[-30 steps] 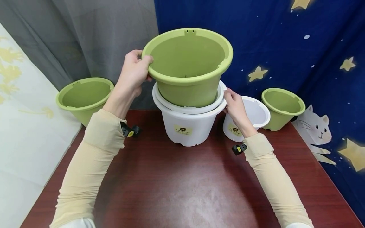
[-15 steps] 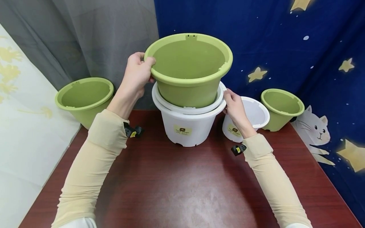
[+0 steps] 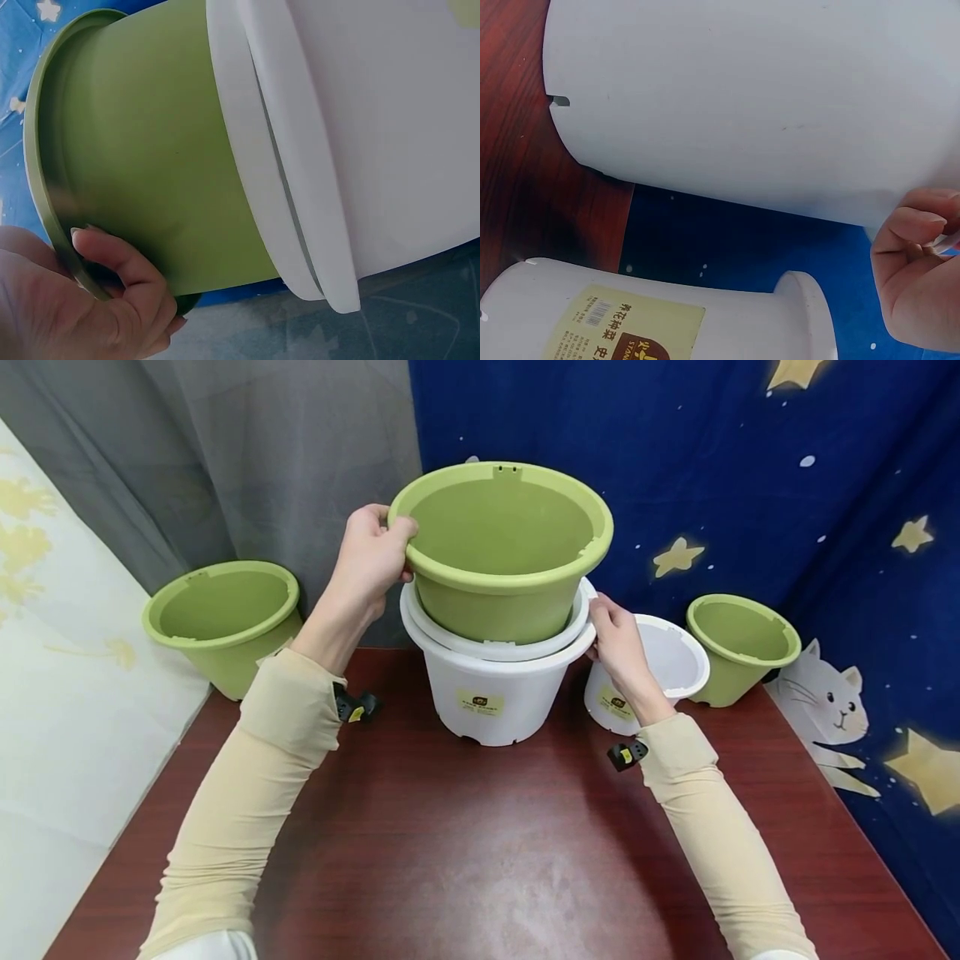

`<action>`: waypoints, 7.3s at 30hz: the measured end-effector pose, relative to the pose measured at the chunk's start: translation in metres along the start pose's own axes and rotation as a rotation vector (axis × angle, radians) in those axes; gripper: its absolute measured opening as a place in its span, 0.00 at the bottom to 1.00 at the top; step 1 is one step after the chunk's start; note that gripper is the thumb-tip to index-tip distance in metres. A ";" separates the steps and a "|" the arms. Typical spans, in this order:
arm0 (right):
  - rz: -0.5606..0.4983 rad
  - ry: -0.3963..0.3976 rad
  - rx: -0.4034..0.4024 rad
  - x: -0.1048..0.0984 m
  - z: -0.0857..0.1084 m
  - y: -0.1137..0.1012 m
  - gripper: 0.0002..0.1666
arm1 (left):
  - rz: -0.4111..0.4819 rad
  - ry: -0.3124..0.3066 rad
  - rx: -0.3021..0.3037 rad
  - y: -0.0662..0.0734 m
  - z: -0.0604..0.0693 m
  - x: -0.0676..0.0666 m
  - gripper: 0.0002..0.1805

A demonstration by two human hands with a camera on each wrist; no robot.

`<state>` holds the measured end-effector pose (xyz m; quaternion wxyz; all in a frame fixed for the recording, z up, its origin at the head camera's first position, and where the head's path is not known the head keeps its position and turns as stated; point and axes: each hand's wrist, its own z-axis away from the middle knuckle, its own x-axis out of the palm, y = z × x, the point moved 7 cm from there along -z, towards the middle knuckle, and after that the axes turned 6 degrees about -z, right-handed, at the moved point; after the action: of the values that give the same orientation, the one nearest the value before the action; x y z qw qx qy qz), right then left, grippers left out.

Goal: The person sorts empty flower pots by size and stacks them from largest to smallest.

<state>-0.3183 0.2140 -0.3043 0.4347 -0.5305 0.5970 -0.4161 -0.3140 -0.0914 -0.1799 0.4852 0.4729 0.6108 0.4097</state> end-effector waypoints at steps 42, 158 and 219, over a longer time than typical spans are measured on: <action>0.028 0.014 -0.011 -0.001 0.001 -0.001 0.20 | -0.136 -0.067 -0.093 -0.044 0.000 0.016 0.23; 0.026 0.014 0.000 -0.002 0.001 0.002 0.21 | -0.201 0.203 -0.200 -0.087 0.010 -0.134 0.28; 0.029 0.003 0.011 0.008 0.018 -0.030 0.17 | 0.172 0.505 -0.521 -0.186 0.036 -0.240 0.21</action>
<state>-0.2932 0.2027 -0.2809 0.4429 -0.5186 0.6030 -0.4139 -0.2926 -0.3640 -0.3162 0.3872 0.2672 0.5443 0.6946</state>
